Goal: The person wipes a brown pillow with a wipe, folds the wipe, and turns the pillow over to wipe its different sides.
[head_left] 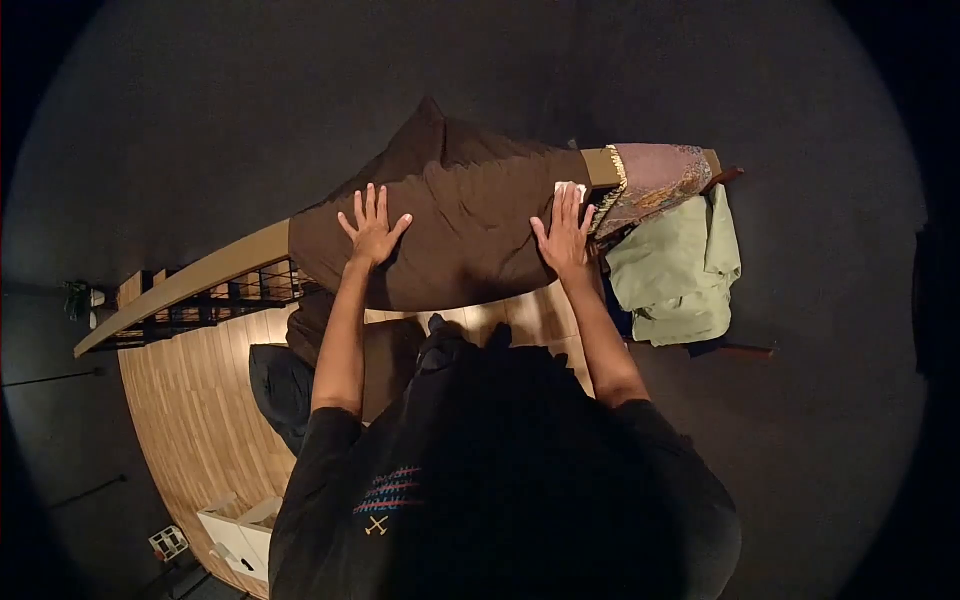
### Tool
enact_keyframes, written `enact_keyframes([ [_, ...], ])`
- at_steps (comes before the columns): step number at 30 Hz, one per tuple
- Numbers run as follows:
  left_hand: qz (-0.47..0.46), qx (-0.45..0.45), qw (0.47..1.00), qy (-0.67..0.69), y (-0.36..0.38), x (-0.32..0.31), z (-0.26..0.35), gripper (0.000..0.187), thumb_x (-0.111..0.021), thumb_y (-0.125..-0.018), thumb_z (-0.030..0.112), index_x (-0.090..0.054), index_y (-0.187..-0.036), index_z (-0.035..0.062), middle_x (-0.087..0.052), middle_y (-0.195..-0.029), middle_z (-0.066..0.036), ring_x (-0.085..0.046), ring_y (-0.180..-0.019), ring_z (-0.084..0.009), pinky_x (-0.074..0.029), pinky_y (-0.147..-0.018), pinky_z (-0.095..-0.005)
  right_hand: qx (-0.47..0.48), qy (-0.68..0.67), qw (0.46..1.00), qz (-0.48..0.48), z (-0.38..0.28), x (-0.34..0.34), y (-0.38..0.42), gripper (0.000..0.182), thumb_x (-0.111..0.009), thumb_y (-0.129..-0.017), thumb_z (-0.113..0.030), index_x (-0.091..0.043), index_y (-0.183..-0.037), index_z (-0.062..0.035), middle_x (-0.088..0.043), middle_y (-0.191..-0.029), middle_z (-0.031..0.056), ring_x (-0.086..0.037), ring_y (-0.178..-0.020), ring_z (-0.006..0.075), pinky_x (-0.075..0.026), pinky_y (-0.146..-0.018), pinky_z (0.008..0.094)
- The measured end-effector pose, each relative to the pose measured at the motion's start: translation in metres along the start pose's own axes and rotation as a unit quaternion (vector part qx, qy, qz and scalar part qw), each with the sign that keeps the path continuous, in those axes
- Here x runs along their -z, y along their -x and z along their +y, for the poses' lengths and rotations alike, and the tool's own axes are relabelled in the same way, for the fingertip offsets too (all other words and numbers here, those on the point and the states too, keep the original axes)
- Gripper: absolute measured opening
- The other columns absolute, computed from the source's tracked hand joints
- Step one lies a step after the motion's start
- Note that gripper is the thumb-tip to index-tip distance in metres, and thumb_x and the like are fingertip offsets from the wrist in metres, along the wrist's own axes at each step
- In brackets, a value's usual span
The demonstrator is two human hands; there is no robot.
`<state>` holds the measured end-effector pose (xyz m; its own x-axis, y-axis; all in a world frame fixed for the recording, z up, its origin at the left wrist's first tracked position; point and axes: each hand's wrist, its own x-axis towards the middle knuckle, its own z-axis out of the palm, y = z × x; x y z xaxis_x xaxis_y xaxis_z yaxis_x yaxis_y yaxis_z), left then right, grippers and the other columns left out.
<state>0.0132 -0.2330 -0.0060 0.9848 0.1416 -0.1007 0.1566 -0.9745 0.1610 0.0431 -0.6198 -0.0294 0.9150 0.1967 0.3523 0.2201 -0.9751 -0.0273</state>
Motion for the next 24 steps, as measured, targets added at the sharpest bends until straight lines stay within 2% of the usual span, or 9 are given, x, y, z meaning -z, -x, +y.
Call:
enact_keyframes([
  [5, 0.017, -0.005, 1.000, -0.006, -0.004, -0.001, -0.003, 0.091, -0.031, -0.093, 0.076, -0.008, -0.160, 0.0187, 0.001, -0.167, -0.005, 0.003, -0.153, -0.0310, 0.004, -0.112, -0.0714, 0.096, -0.098, 0.989, -0.062, -0.007, -0.044, 0.092, 0.082, -0.040, -0.099, -0.054, -0.018, -0.156, 0.0017, -0.014, -0.164, 0.0208, -0.011, -0.153, 0.0315, -0.008, -0.121, 0.0536],
  [7, 0.024, -0.009, 1.000, -0.008, -0.003, -0.004, -0.004, 0.091, -0.031, -0.093, 0.076, -0.008, -0.160, 0.0186, 0.001, -0.167, -0.005, 0.002, -0.153, -0.0310, 0.004, -0.112, -0.0718, 0.095, -0.074, 0.978, -0.168, 0.000, -0.033, 0.092, 0.084, -0.039, -0.100, -0.055, -0.015, -0.156, 0.0027, -0.012, -0.164, 0.0207, -0.010, -0.153, 0.0317, -0.007, -0.121, 0.0532],
  [9, 0.015, -0.008, 1.000, -0.006, 0.001, -0.004, -0.005, 0.091, -0.031, -0.093, 0.076, -0.009, -0.160, 0.0186, 0.001, -0.167, -0.005, 0.002, -0.153, -0.0310, 0.004, -0.112, -0.0719, 0.037, -0.075, 0.994, -0.069, 0.008, -0.027, 0.054, 0.085, -0.039, -0.100, -0.054, -0.013, -0.156, 0.0046, -0.012, -0.164, 0.0222, -0.011, -0.152, 0.0330, -0.007, -0.121, 0.0526],
  [11, 0.008, -0.010, 1.000, -0.004, -0.004, 0.003, -0.003, 0.091, -0.031, -0.093, 0.076, -0.009, -0.160, 0.0186, 0.001, -0.167, -0.005, 0.002, -0.153, -0.0310, 0.005, -0.111, -0.0721, -0.009, -0.092, 0.995, -0.028, 0.011, -0.019, 0.006, 0.085, -0.039, -0.100, -0.054, -0.013, -0.155, 0.0054, -0.012, -0.163, 0.0227, -0.011, -0.152, 0.0335, -0.007, -0.122, 0.0523],
  [14, 0.004, -0.010, 1.000, -0.001, -0.003, 0.000, 0.000, 0.091, -0.030, -0.093, 0.077, -0.009, -0.160, 0.0187, 0.001, -0.167, -0.005, 0.002, -0.153, -0.0311, 0.005, -0.111, -0.0722, -0.078, -0.117, 0.990, 0.023, -0.002, -0.022, 0.001, 0.086, -0.038, -0.101, -0.054, -0.012, -0.155, 0.0072, -0.012, -0.162, 0.0258, -0.011, -0.152, 0.0359, -0.008, -0.122, 0.0510],
  [15, 0.006, -0.009, 1.000, 0.000, -0.004, 0.000, 0.000, 0.091, -0.030, -0.093, 0.077, -0.008, -0.160, 0.0188, 0.001, -0.167, -0.005, 0.002, -0.153, -0.0311, 0.005, -0.111, -0.0723, -0.078, -0.117, 0.990, 0.025, -0.008, -0.034, 0.013, 0.086, -0.038, -0.101, -0.054, -0.012, -0.155, 0.0072, -0.012, -0.162, 0.0258, -0.011, -0.152, 0.0359, -0.008, -0.122, 0.0510],
  [19, 0.008, -0.004, 1.000, 0.000, -0.005, -0.001, -0.003, 0.091, -0.030, -0.093, 0.077, -0.008, -0.160, 0.0190, 0.000, -0.167, -0.005, 0.002, -0.153, -0.0313, 0.005, -0.111, -0.0723, -0.043, -0.201, 0.967, -0.151, -0.030, -0.056, 0.107, 0.087, -0.038, -0.101, -0.054, -0.010, -0.154, 0.0086, -0.010, -0.161, 0.0301, -0.008, -0.152, 0.0384, -0.009, -0.122, 0.0496],
  [22, -0.001, -0.003, 1.000, -0.005, -0.005, -0.002, -0.003, 0.091, -0.029, -0.093, 0.077, -0.007, -0.160, 0.0191, 0.000, -0.167, -0.005, 0.003, -0.153, -0.0316, 0.006, -0.111, -0.0721, -0.016, -0.275, 0.950, -0.147, -0.029, -0.035, 0.113, 0.087, -0.040, -0.101, -0.053, -0.010, -0.154, 0.0089, -0.009, -0.161, 0.0299, -0.007, -0.152, 0.0386, -0.009, -0.123, 0.0482],
  [24, -0.001, -0.005, 1.000, -0.001, -0.003, -0.003, -0.004, 0.091, -0.029, -0.093, 0.077, -0.008, -0.160, 0.0191, 0.000, -0.167, -0.005, 0.003, -0.153, -0.0317, 0.006, -0.111, -0.0721, 0.061, -0.279, 0.951, -0.120, -0.039, -0.013, 0.085, 0.088, -0.045, -0.099, -0.051, -0.010, -0.154, 0.0087, -0.010, -0.162, 0.0292, -0.007, -0.152, 0.0377, -0.008, -0.123, 0.0471],
])
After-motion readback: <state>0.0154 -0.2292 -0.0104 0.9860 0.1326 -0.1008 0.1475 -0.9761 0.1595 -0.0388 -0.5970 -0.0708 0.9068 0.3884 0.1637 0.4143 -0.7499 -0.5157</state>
